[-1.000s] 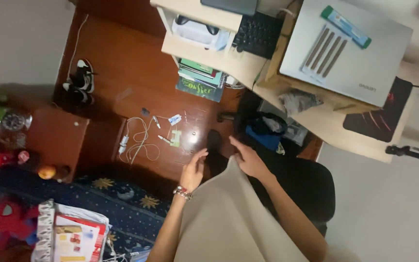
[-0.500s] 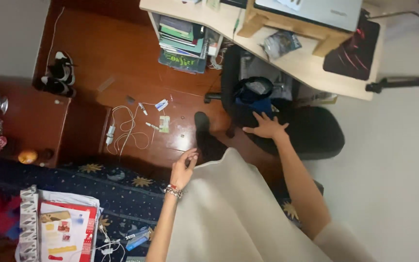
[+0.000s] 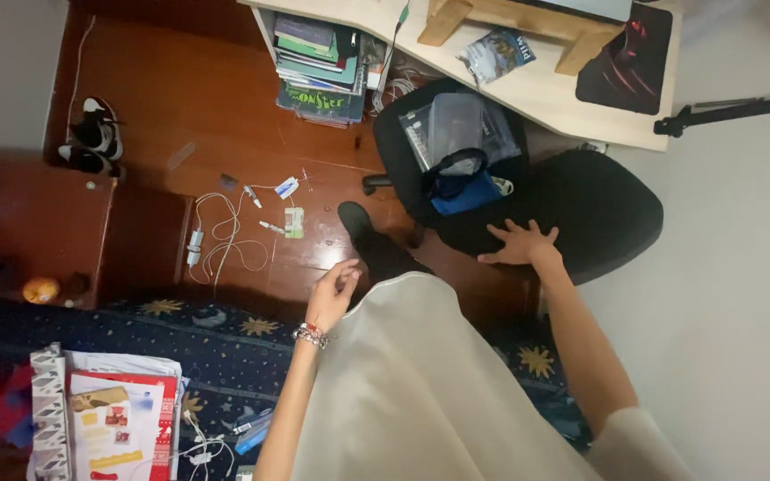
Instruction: Tidying and sorting various small items on a desk and bed.
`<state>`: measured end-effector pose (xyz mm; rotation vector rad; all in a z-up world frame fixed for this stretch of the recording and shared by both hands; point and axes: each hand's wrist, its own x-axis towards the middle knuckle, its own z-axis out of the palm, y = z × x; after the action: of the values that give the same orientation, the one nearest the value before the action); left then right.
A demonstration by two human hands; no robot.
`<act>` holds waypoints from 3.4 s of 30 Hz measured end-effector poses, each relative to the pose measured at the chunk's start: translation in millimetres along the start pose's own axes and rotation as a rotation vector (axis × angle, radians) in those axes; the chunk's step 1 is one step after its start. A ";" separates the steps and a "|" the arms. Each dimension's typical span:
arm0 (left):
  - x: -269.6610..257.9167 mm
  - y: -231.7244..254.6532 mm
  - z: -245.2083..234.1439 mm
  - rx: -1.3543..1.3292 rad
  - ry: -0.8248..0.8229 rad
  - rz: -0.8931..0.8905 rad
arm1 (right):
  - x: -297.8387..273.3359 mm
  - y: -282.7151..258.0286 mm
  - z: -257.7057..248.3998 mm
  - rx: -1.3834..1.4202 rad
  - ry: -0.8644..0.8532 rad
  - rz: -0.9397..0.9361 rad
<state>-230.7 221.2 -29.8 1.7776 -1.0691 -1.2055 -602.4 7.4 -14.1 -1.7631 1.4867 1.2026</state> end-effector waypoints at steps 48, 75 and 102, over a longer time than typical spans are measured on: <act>187.0 -22.0 -27.5 0.134 -0.241 -0.417 | 346.8 34.9 0.8 1.368 0.468 0.080; 37.2 -88.3 -27.5 -0.164 0.290 -0.513 | 254.2 -297.4 54.6 0.800 -0.138 -0.434; 98.4 -46.8 -37.0 -0.022 0.112 -0.634 | 356.3 8.0 -47.4 0.657 0.608 0.009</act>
<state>-163.3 153.9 -94.4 2.2197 -0.4242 -1.4418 -597.8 -206.0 -303.4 -1.6923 1.9241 0.0959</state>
